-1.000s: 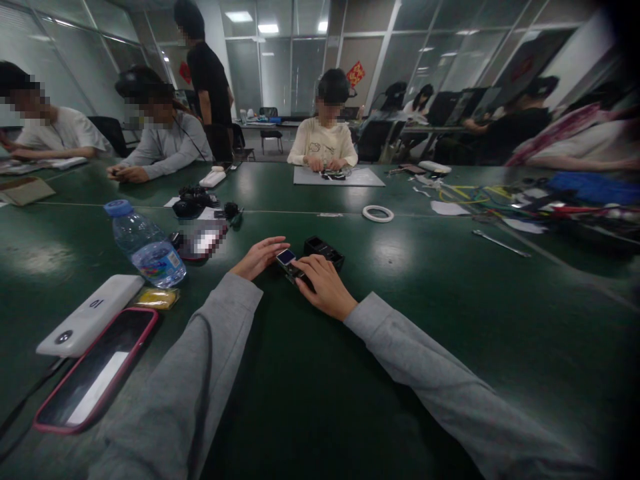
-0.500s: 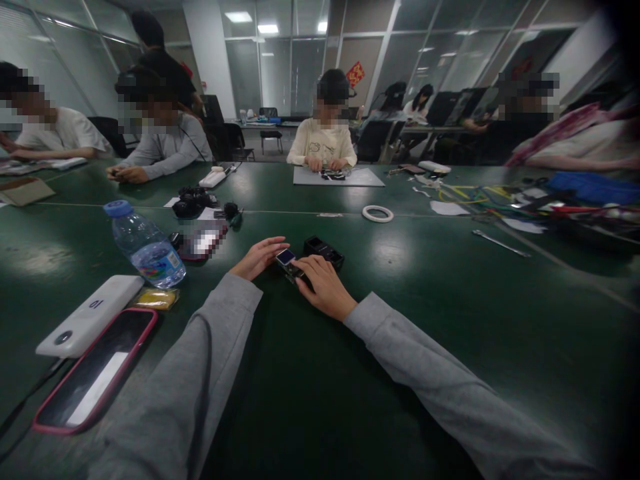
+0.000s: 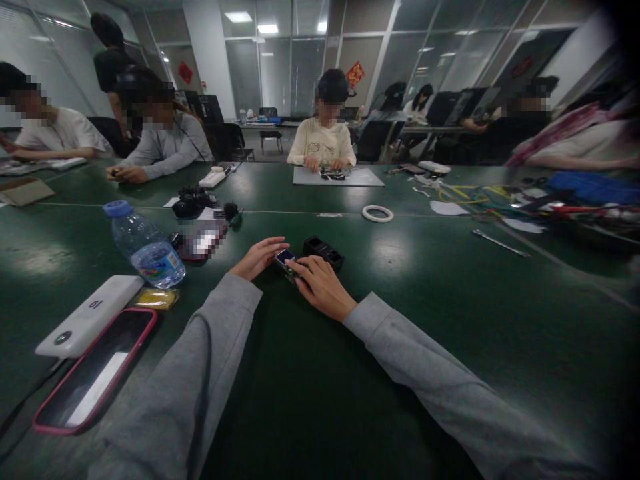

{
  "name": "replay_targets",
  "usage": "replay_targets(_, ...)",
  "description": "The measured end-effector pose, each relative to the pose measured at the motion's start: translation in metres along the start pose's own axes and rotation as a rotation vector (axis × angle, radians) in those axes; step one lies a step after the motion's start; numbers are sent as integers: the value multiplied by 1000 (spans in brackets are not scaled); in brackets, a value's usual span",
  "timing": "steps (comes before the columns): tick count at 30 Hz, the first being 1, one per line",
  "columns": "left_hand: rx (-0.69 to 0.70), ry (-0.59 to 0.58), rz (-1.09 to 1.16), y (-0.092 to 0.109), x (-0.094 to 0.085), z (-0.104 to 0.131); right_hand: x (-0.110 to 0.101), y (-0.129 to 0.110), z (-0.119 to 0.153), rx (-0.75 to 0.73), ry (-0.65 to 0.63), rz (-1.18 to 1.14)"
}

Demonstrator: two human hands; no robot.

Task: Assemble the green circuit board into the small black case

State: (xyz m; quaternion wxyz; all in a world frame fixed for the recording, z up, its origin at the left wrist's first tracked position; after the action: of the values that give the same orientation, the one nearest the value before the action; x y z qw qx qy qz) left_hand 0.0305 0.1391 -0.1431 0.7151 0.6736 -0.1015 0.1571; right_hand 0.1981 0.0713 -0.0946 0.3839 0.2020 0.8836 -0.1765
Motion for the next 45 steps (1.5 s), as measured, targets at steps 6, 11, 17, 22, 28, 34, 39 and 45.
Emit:
replay_targets(6,-11,5,-1,-1,-1,-1,0,0,0,-7,4,17)
replay_targets(11,-11,5,1,-1,-1,-1,1,1,0,-4,5,11)
replay_targets(17,-10,-3,3,-1,-1,-1,2,2,1,-2,3,5)
replay_targets(22,-6,-6,7,0,-1,0,1,1,1,1,4,2)
replay_targets(28,-7,-5,1,-1,-1,-1,-7,5,0,50,84,-28)
replay_targets(34,-21,4,-3,-1,-1,1,-27,23,3,199,337,-39)
replay_targets(39,-19,16,3,-1,-2,1,-30,26,4,252,351,43)
replay_targets(45,-15,21,4,-3,-4,0,-22,63,18,431,337,191)
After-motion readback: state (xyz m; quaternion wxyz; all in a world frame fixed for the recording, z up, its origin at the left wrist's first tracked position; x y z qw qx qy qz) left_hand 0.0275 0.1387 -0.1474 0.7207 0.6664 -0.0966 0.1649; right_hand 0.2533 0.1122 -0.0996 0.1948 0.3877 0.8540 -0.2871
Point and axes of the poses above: each hand's wrist, its own z-axis away from the middle knuckle, its own x-axis out of the palm, y = z × x, the point moved 7 cm from there along -z, towards the middle knuckle, and after that the axes turned 10 degrees about y, right-handed, at the moved point
